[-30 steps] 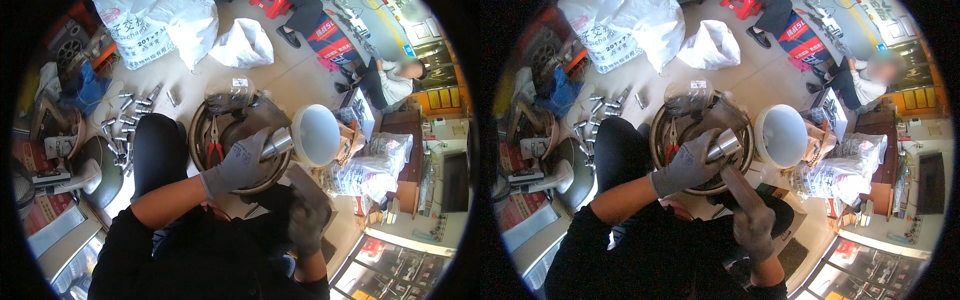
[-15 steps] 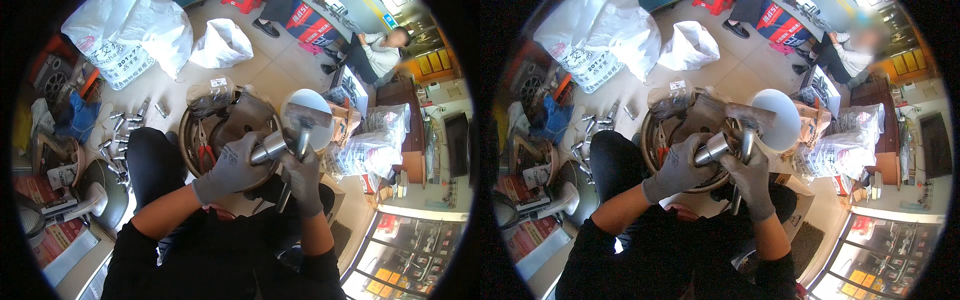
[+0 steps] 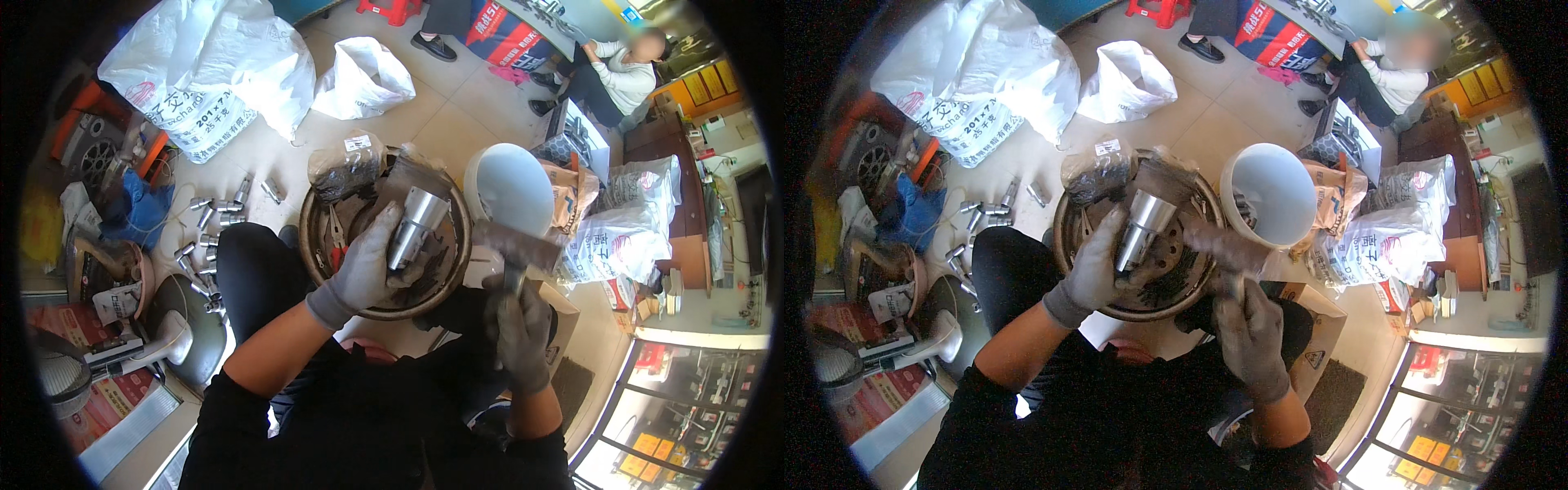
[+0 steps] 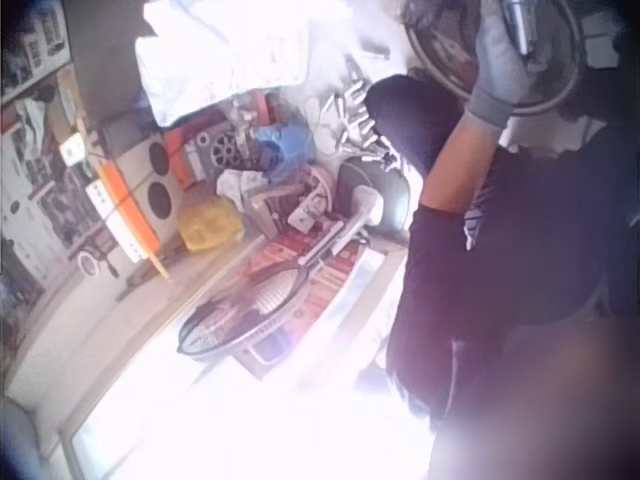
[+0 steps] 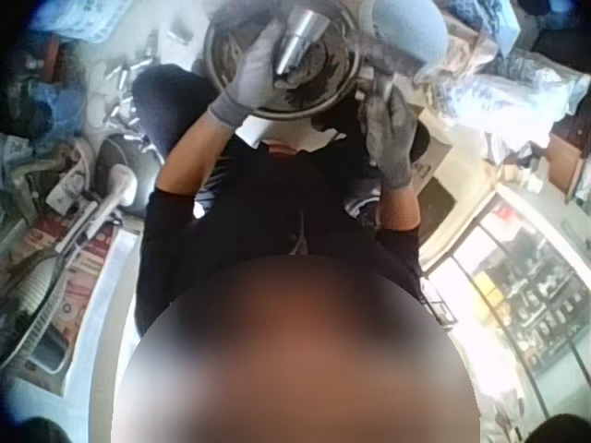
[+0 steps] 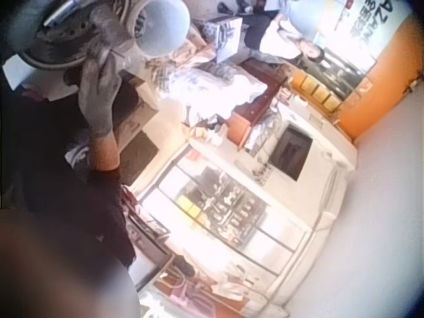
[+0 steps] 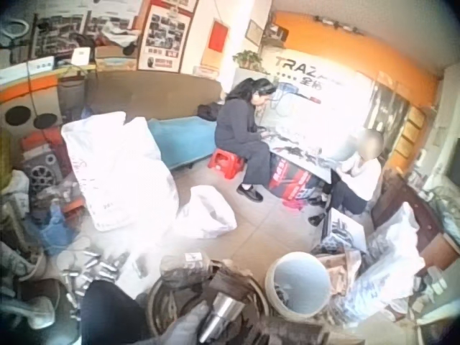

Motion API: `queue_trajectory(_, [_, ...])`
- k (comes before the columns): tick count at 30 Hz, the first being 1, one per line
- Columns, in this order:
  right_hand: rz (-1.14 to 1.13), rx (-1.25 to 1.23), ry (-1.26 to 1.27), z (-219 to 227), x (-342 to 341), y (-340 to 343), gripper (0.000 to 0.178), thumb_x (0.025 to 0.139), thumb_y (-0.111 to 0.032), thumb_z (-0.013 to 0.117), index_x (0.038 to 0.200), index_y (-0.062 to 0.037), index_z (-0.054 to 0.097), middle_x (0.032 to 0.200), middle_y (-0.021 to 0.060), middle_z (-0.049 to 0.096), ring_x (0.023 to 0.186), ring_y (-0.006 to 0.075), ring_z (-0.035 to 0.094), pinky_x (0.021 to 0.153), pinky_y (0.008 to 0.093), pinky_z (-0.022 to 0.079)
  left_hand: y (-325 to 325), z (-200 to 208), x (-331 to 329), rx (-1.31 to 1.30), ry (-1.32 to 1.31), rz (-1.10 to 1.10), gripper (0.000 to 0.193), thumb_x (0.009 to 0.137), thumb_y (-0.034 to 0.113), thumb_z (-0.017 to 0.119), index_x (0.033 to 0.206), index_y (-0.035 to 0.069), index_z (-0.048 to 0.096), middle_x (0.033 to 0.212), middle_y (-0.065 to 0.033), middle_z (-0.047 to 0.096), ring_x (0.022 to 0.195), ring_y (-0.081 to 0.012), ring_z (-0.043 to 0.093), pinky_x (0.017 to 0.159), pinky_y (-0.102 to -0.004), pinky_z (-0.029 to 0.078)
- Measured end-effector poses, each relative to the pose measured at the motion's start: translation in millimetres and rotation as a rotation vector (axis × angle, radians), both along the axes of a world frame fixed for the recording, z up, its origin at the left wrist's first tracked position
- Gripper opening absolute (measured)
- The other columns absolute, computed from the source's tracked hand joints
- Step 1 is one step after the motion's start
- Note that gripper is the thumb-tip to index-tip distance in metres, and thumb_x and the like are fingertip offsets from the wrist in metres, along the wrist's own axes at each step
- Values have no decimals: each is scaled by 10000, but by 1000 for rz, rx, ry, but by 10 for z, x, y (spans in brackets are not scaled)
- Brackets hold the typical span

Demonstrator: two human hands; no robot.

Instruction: The person sits on the floor and uses a hammer to shape small cylindrical metal parts. They repeatedly pick up a part, place it on a metal base, and strike it with the hammer to deform its shape. The person handles the parts one at a time, rotating them to work on different sides.

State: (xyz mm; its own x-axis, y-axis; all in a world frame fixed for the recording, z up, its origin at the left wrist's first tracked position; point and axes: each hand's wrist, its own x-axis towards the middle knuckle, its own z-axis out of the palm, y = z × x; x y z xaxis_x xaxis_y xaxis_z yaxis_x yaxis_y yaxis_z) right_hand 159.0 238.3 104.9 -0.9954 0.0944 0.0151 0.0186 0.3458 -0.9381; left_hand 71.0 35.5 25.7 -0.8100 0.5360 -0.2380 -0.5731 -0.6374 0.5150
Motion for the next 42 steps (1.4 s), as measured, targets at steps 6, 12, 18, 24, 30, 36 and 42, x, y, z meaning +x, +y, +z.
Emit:
queue_trajectory(6, [237,461,-105,-25,146,30,252,899,-97,614,1139,-18,621,1017,163,685,817,326,669,707,382,551,124,19,37,-115,-80,37,568,1055,540,368,1217,46,596,857,-30,643,619,-100,563,505,-217,425])
queue_trajectory(12, [194,141,168,-12,147,45,279,950,-133,607,1192,5,626,1180,178,683,994,281,722,818,368,592,10,12,67,-65,27,-61,534,1055,526,370,1210,69,600,922,-33,644,759,-118,596,644,-230,470])
queue_trajectory(18, [300,291,1,-490,206,117,357,893,-270,728,1116,-12,623,920,161,717,797,253,738,695,340,591,-59,22,45,-407,354,-102,657,870,410,759,1329,12,510,1147,-74,615,998,-139,615,856,-316,538])
queue_trajectory(24, [123,22,106,-591,92,200,573,786,-200,833,1244,38,585,991,142,728,896,161,707,777,305,573,-173,176,-170,-930,1121,264,505,744,153,856,1178,24,634,1069,-104,677,926,-208,684,815,-332,558])
queue_trajectory(30, [78,-360,-46,-238,-150,52,835,633,-320,951,1287,18,557,1064,115,700,897,165,694,807,308,581,-97,45,-163,-899,1387,102,583,656,236,897,1174,67,690,1350,-184,578,1250,-354,583,993,-445,518])
queue_trajectory(36, [296,-119,232,-242,-434,-3,741,706,-313,902,1275,11,555,1245,179,641,1123,267,651,977,412,522,72,-280,-191,-830,1399,-170,795,692,369,891,1342,61,554,1385,-142,542,1284,-278,537,1043,-406,476])
queue_trajectory(42, [46,-244,220,-431,-454,300,640,786,-297,844,1241,29,534,1154,168,629,1049,276,651,947,382,513,426,31,-382,-1248,1459,-170,678,691,322,856,1240,22,597,1083,-170,696,968,-341,702,834,-420,559])
